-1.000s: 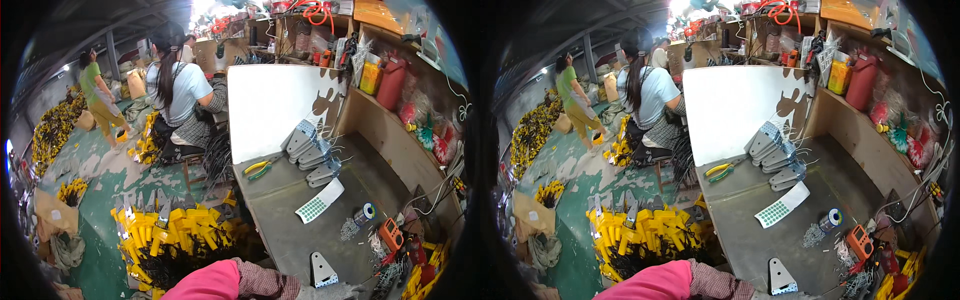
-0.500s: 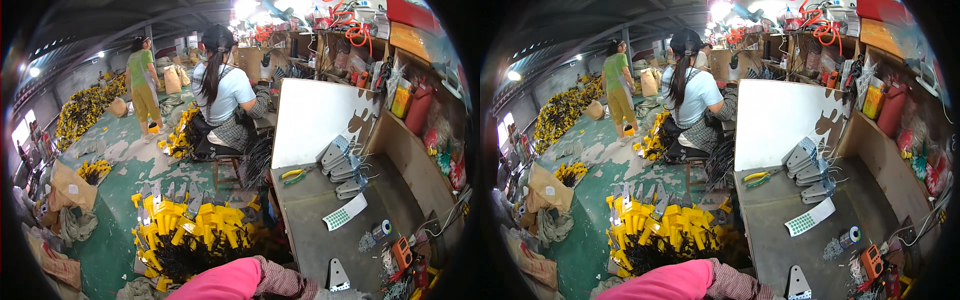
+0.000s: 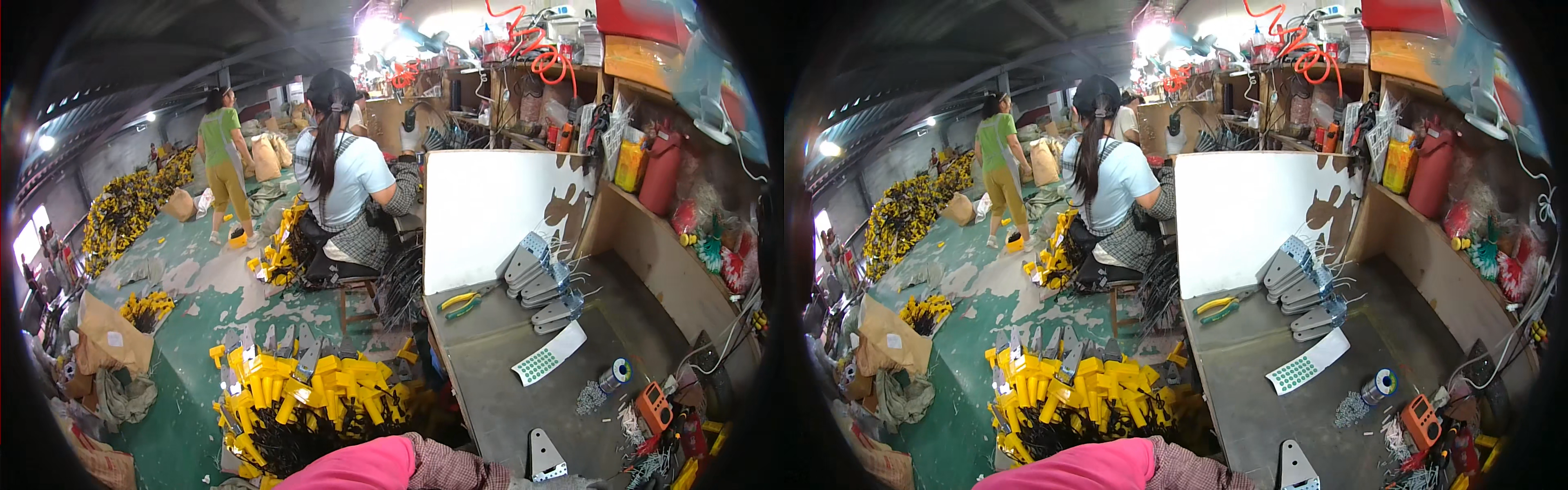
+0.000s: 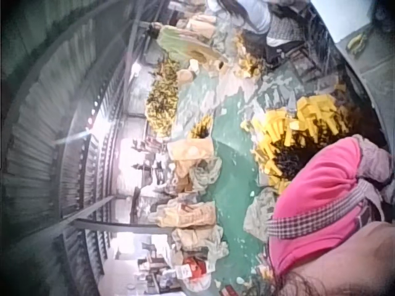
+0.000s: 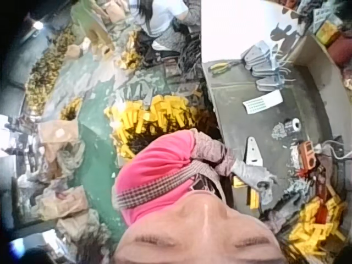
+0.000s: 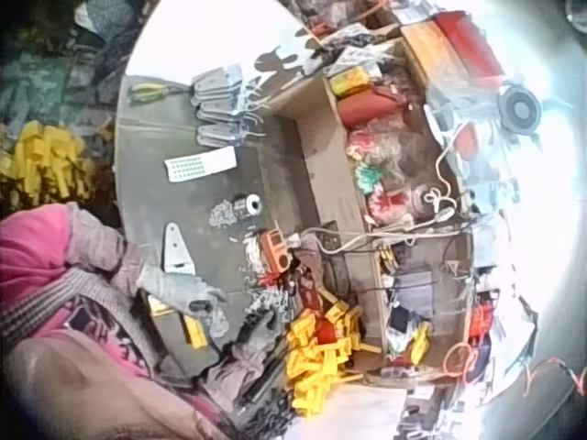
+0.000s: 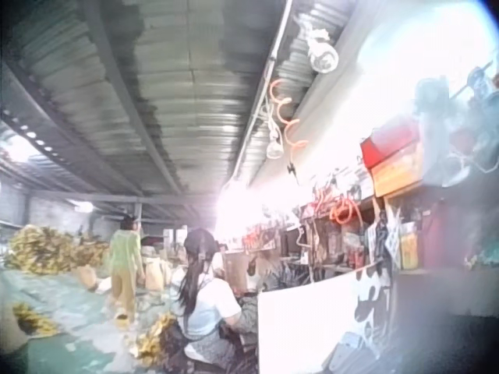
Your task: The person assembles and solders electronic wires and components for a yellow plastic housing at a workbench, using a soldering iron, screwdriver, and multimeter.
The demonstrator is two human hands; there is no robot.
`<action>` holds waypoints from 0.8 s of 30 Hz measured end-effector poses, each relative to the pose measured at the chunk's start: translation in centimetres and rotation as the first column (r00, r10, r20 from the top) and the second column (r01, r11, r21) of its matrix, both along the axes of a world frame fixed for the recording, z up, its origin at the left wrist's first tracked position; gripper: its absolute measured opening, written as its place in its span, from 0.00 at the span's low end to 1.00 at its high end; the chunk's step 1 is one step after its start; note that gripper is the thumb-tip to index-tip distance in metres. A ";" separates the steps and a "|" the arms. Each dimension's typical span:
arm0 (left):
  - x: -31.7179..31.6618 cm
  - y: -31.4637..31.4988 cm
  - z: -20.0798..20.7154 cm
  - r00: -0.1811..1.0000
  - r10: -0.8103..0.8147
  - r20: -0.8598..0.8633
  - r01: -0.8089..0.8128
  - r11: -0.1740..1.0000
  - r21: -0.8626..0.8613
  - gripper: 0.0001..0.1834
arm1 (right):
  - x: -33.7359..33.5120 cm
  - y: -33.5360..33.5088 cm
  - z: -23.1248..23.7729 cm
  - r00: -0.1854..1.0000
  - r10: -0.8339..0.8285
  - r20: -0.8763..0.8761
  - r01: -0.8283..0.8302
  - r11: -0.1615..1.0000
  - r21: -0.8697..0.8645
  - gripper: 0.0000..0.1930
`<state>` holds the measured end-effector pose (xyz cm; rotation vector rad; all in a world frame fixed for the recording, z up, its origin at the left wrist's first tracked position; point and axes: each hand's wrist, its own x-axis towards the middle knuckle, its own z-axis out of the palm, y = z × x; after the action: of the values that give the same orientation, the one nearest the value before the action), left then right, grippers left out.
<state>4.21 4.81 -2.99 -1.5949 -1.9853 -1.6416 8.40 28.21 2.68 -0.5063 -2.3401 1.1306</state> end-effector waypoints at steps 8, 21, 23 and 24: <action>0.0 0.0 0.5 1.000 -0.024 0.011 0.024 1.000 -0.004 0.18 | -0.1 2.8 -2.7 1.000 0.004 -0.002 -0.004 0.996 0.084 0.21; 0.5 0.0 0.6 0.998 -0.005 0.067 0.005 1.000 -0.010 0.12 | -1.4 6.6 -4.3 0.983 0.097 0.159 -0.119 0.984 0.130 0.29; 0.1 -0.1 0.4 0.998 0.014 0.062 -0.013 1.000 -0.009 0.14 | -3.8 6.0 -3.6 0.985 0.131 0.111 -0.149 0.974 0.170 0.28; 0.2 0.0 0.4 0.999 0.016 0.035 -0.016 1.000 -0.009 0.16 | -4.5 5.7 -3.1 0.986 0.144 0.084 -0.158 0.968 0.194 0.28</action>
<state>4.41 4.83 -2.61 -1.5600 -2.0188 -1.6685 3.95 33.90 -0.43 -0.3035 -2.5549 0.9411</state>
